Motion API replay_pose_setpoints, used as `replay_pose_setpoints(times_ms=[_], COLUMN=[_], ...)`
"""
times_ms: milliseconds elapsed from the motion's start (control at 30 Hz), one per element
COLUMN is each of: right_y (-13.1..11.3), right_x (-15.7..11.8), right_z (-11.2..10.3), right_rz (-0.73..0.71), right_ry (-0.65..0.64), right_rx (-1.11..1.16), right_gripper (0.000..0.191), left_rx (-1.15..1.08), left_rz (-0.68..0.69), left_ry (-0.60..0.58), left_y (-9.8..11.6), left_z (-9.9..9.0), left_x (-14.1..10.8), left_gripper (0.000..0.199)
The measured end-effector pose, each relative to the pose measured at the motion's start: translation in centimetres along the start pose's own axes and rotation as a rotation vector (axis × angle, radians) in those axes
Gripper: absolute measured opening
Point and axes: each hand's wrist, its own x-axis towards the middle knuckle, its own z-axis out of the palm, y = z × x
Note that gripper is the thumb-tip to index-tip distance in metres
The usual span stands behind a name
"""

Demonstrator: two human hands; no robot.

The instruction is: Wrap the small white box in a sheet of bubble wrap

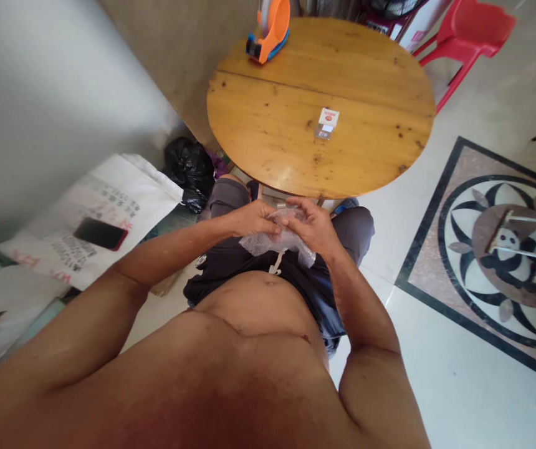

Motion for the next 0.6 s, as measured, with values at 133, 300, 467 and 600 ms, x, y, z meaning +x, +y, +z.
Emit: replay_pose_setpoints(times_ms=[133,300,467,600], right_y=[0.5,0.5,0.9,1.8], right_x=[0.3,0.2,0.1,0.0], right_z=[-0.3,0.0,-0.1,0.0], right_rz=[-0.051,-0.028,-0.015,-0.014], right_ry=[-0.045,-0.057,-0.040,-0.040], right_rx=[-0.041,-0.088,-0.075,-0.008], right_gripper=[0.076,0.074,0.079,0.089], left_rx=[-0.095,-0.113,-0.075,-0.108], left_rz=[0.005,-0.014,0.021,0.088], left_ry=[0.054,0.032,0.068,0.102], left_y=[-0.1,0.0,-0.1,-0.3], left_z=[-0.2,-0.2,-0.2,-0.4], left_x=[0.0,-0.2,0.0,0.3], left_gripper=[0.009,0.014,0.017,0.020])
